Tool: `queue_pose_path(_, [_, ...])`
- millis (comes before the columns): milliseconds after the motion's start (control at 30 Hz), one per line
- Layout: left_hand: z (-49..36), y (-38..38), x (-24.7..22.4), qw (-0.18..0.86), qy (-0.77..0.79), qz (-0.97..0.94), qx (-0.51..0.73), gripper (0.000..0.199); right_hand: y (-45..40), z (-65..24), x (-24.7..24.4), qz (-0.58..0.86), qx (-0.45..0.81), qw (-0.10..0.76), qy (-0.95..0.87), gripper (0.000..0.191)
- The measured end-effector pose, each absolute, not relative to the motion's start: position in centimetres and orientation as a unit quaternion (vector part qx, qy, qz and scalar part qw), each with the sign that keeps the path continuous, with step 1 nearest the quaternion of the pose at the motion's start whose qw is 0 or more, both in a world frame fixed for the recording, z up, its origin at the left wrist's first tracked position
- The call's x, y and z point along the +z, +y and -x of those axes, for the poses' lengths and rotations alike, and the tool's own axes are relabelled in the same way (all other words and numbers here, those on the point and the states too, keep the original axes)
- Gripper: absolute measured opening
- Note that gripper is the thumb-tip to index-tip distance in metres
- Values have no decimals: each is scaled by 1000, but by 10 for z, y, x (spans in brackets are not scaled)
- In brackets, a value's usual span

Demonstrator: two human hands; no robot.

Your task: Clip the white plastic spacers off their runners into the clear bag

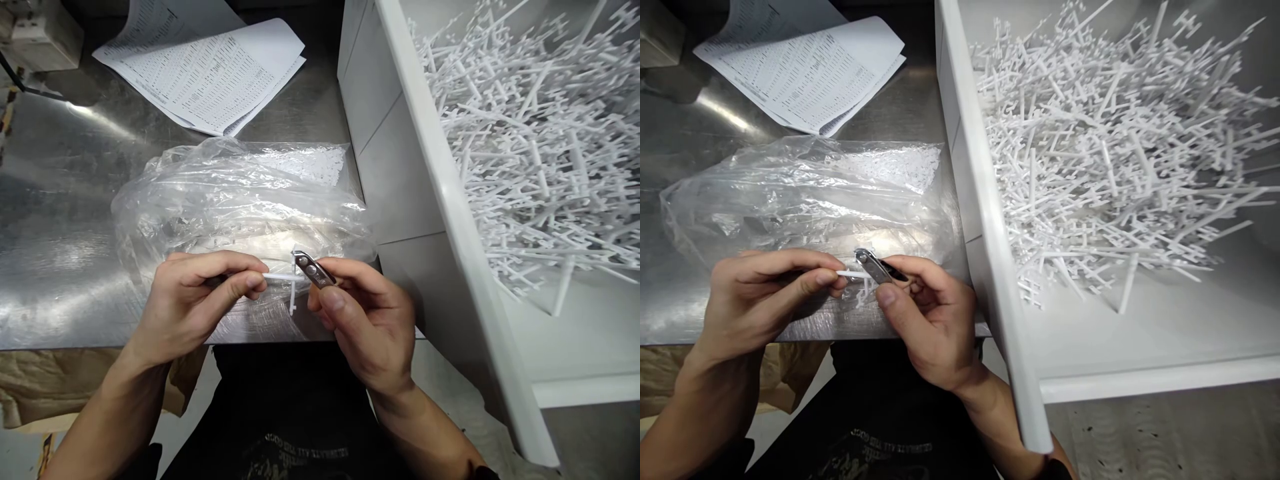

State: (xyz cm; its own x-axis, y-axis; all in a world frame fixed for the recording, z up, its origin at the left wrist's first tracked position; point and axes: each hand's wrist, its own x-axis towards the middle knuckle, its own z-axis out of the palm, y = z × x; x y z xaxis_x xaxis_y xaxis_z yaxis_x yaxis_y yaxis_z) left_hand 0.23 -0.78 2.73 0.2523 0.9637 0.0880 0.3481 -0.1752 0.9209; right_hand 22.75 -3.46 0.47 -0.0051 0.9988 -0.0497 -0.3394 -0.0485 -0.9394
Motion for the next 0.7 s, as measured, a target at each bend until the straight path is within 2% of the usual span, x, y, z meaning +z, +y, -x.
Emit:
queue_pose_path(267, [-1,-9,26,382,488,-699,356,6,-32,-225,7,450,588,554,-382,7])
queue_pose_path(433, [-3,-8,25,426,502,-662,358,7,-27,-223,12,458,618,535,-349,12])
queue_pose_path(700, [-4,-9,26,449,547,-547,448,14,-36,-231,9,442,591,545,-398,13])
